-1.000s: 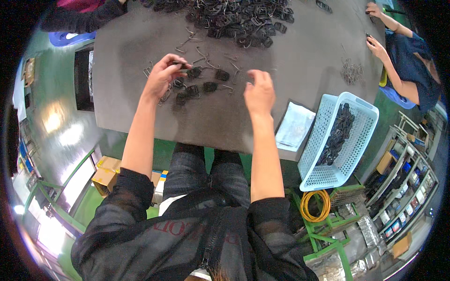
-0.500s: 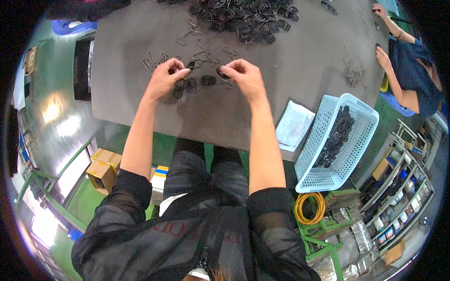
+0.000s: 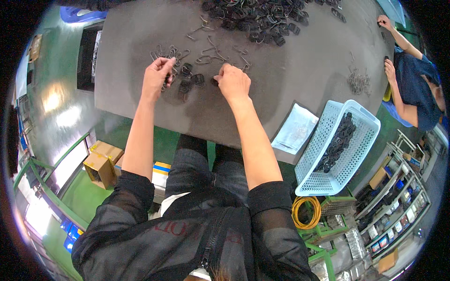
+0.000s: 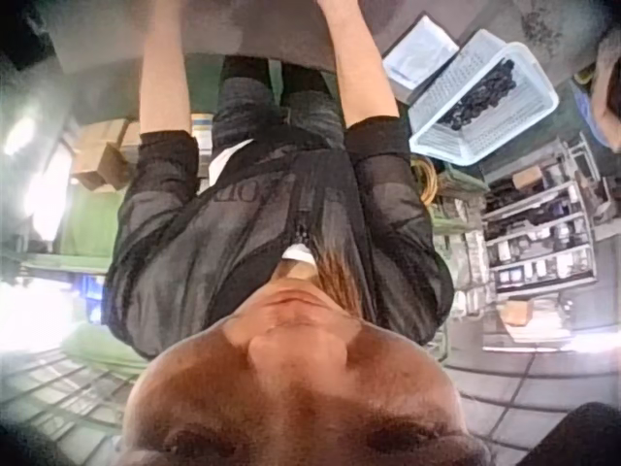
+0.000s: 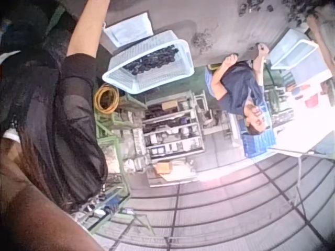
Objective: The person assembles small black plastic parts with metal wire components on a table, placing the completed items into a blue plastic basket.
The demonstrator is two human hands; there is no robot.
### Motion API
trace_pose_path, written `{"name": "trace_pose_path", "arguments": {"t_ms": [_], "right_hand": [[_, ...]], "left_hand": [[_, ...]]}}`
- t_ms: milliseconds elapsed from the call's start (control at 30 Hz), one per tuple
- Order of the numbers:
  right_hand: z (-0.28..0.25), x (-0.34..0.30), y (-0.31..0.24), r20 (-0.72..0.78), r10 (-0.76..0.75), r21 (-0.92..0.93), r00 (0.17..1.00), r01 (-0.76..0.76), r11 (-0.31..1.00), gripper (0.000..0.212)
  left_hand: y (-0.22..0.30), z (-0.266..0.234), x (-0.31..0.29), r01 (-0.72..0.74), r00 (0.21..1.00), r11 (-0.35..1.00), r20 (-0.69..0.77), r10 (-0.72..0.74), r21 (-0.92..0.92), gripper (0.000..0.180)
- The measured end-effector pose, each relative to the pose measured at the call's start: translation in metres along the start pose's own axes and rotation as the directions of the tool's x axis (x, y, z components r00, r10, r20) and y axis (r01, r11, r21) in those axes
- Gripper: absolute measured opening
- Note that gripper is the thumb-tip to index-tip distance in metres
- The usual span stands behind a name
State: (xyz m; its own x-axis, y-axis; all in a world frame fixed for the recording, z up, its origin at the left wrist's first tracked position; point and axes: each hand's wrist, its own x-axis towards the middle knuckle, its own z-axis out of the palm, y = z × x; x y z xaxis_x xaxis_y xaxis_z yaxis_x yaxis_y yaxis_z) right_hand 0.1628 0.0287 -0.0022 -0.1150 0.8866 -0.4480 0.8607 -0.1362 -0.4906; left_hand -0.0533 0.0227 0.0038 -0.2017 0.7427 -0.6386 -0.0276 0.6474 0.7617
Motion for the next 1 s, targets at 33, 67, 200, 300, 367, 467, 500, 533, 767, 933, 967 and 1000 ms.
{"name": "trace_pose_path", "arguments": {"t_ms": [33, 67, 200, 300, 367, 467, 500, 533, 767, 933, 967, 1000], "right_hand": [[-0.001, -0.001, 0.005, 0.013, 0.021, 0.032, 1.0, -0.021, 0.999, 0.022], [0.001, -0.003, 0.009, -0.057, -0.001, 0.018, 0.998, 0.002, 1.0, 0.022], [0.012, -0.009, 0.009, -0.244, -0.046, 0.194, 0.969, 0.095, 0.976, 0.025], [0.004, -0.011, 0.004, -0.053, 0.12, 0.588, 0.991, -0.066, 0.806, 0.029], [-0.009, -0.012, 0.01, 0.342, 0.207, 0.841, 0.916, -0.397, 0.368, 0.031], [-0.004, -0.015, 0.023, 0.253, 0.111, 0.871, 0.961, -0.277, 0.407, 0.027], [0.0, -0.015, 0.023, 0.231, 0.068, 0.856, 0.971, -0.236, 0.46, 0.026], [0.004, -0.015, 0.022, 0.078, 0.114, 0.63, 0.99, -0.138, 0.764, 0.029], [0.007, -0.018, 0.003, -0.002, 0.019, 0.124, 1.0, -0.019, 0.992, 0.028], [-0.028, -0.032, 0.023, 0.407, -0.239, 0.883, 0.881, -0.314, 0.349, 0.023], [-0.028, -0.03, 0.018, 0.404, -0.245, 0.89, 0.881, -0.318, 0.326, 0.024], [-0.03, -0.028, 0.011, 0.393, -0.253, 0.899, 0.884, -0.312, 0.307, 0.025]], "left_hand": [[-0.001, 0.004, -0.003, -0.082, 0.995, 0.983, -0.047, 0.091, 0.166, 0.024], [-0.003, 0.008, -0.005, -0.153, 0.979, 0.931, -0.078, 0.188, 0.331, 0.024], [-0.01, 0.02, -0.017, -0.234, 0.899, 0.617, -0.075, 0.432, 0.751, 0.025], [-0.027, 0.019, -0.011, -0.27, 0.871, 0.564, -0.052, 0.489, 0.78, 0.025], [-0.019, 0.013, -0.011, -0.252, 0.938, 0.668, 0.007, 0.347, 0.7, 0.025], [-0.002, 0.008, -0.012, -0.088, 0.983, 0.964, 0.181, 0.043, 0.249, 0.022], [0.005, 0.004, -0.015, 0.042, 0.959, 0.997, 0.279, -0.057, 0.059, 0.022], [0.012, 0.002, -0.017, 0.116, 0.938, 0.991, 0.336, -0.09, -0.06, 0.018], [-0.004, -0.026, 0.008, 0.035, 0.92, 0.996, 0.387, -0.066, 0.086, 0.02], [0.019, -0.045, -0.032, 0.114, 0.764, 0.848, 0.591, 0.258, -0.517, 0.025], [0.019, -0.045, -0.036, 0.121, 0.769, 0.807, 0.569, 0.292, -0.578, 0.026], [0.021, -0.045, -0.038, 0.097, 0.794, 0.826, 0.544, 0.272, -0.555, 0.021]]}}
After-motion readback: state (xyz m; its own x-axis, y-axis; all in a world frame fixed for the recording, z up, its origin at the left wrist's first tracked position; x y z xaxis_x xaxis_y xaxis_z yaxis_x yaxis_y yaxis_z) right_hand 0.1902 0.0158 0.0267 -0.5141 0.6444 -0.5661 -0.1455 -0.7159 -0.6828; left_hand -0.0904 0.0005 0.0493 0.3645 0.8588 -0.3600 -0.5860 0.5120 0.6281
